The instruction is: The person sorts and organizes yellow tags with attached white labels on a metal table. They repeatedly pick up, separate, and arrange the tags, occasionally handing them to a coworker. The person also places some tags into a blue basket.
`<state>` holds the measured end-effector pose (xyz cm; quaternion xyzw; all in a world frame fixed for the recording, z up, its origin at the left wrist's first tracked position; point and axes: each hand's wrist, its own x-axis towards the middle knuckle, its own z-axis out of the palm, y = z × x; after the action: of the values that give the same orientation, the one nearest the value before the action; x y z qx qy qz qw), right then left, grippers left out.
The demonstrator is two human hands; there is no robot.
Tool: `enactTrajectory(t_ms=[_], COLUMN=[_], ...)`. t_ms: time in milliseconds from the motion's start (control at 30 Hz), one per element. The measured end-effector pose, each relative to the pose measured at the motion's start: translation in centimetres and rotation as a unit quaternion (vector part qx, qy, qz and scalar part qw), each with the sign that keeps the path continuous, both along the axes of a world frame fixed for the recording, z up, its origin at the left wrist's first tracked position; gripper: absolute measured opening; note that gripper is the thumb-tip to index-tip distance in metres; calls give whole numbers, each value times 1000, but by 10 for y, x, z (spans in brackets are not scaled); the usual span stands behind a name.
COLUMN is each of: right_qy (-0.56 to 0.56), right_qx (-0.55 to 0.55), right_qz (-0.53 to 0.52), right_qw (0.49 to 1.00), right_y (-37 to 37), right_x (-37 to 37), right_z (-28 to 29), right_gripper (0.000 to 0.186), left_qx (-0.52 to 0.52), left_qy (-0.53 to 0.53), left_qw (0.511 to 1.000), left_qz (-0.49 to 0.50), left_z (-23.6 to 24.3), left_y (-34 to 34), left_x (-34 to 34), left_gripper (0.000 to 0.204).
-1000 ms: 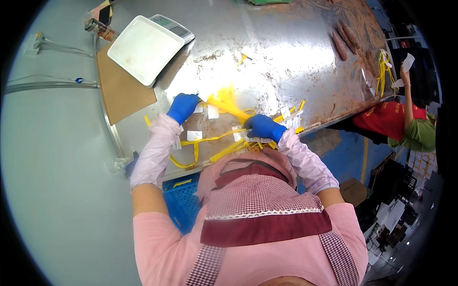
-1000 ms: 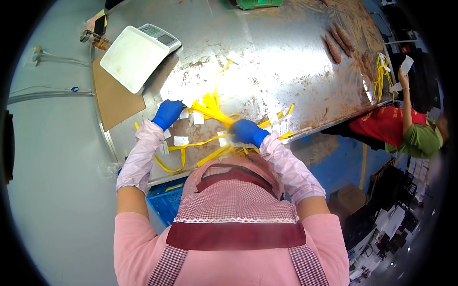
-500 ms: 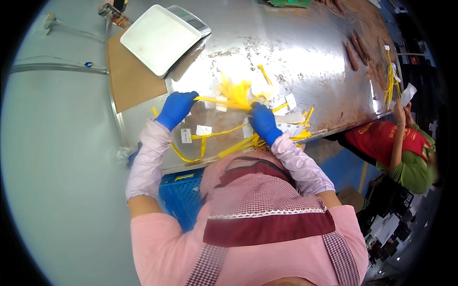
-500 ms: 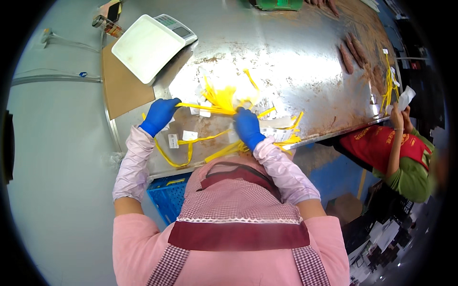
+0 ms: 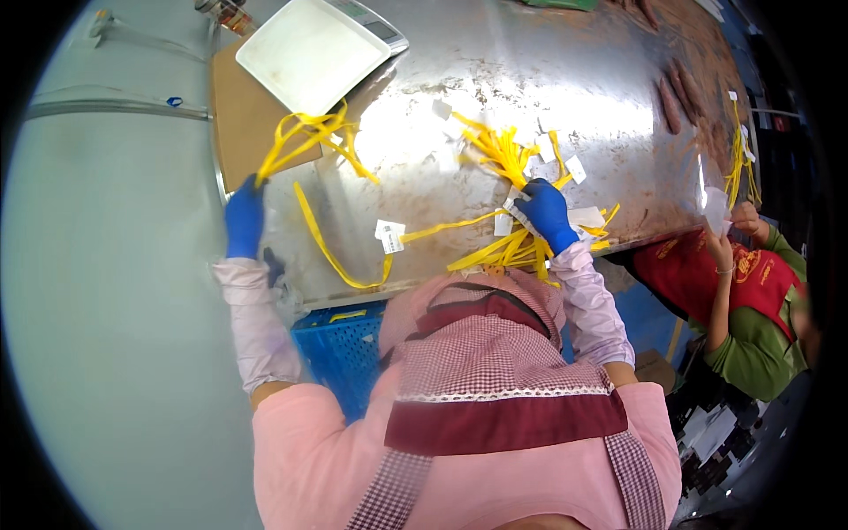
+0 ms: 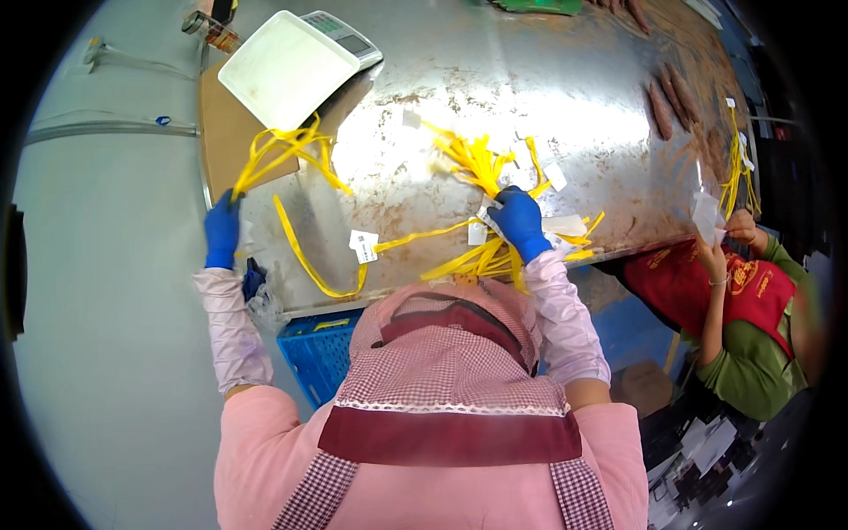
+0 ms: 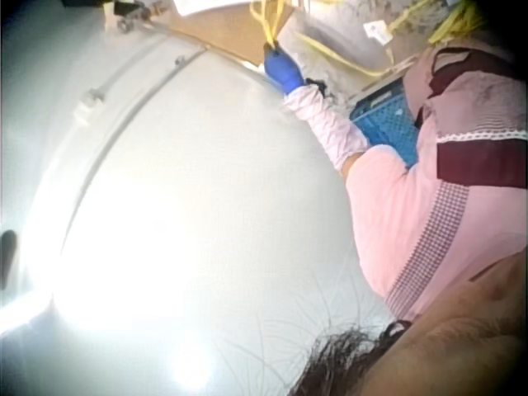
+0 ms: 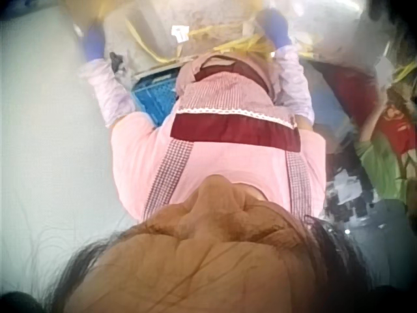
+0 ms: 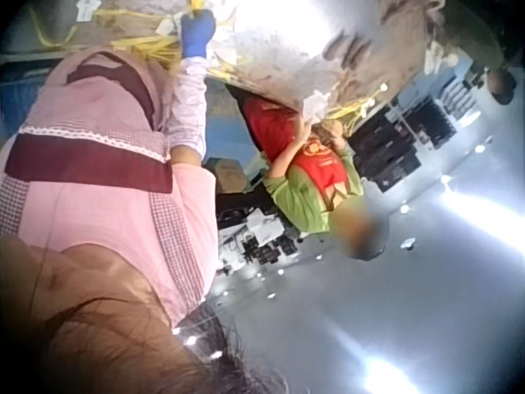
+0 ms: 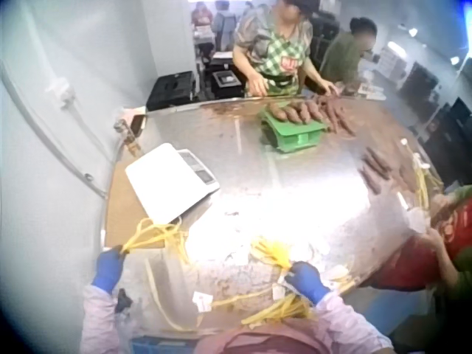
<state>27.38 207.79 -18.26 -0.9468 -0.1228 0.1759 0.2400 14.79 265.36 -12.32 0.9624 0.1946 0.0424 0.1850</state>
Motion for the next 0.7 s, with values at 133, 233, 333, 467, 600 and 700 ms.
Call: enactTrajectory(t_ms=[133,233,333,467,600,700], right_qy=[76,96,92,76,63,59], right_qx=[50,86,107,97,66,49], right_qz=[-19,-32,-38,-40,-55,-42], right_qw=[996,991,989,992,994,996], right_y=[5,11,15,10,-5,-8], right_x=[9,10,8,9,12,16], right_z=[18,31,37,35,28,27], right_gripper=[37,38,37,37,36,36], left_qx=[157,43,-76,19,-58,-109], left_qy=[240,-86,-70,19,-19,-124], left_qw=[955,991,953,955,976,986], left_qz=[-74,-91,-286,-295,-210,37], left_z=[-39,-49,-67,-107,-104,-72], left_y=[-73,-162,-249,-269,-201,-137], left_x=[-12,-3,-5,-18,-30,-35], left_gripper=[51,60,38,12,6,19])
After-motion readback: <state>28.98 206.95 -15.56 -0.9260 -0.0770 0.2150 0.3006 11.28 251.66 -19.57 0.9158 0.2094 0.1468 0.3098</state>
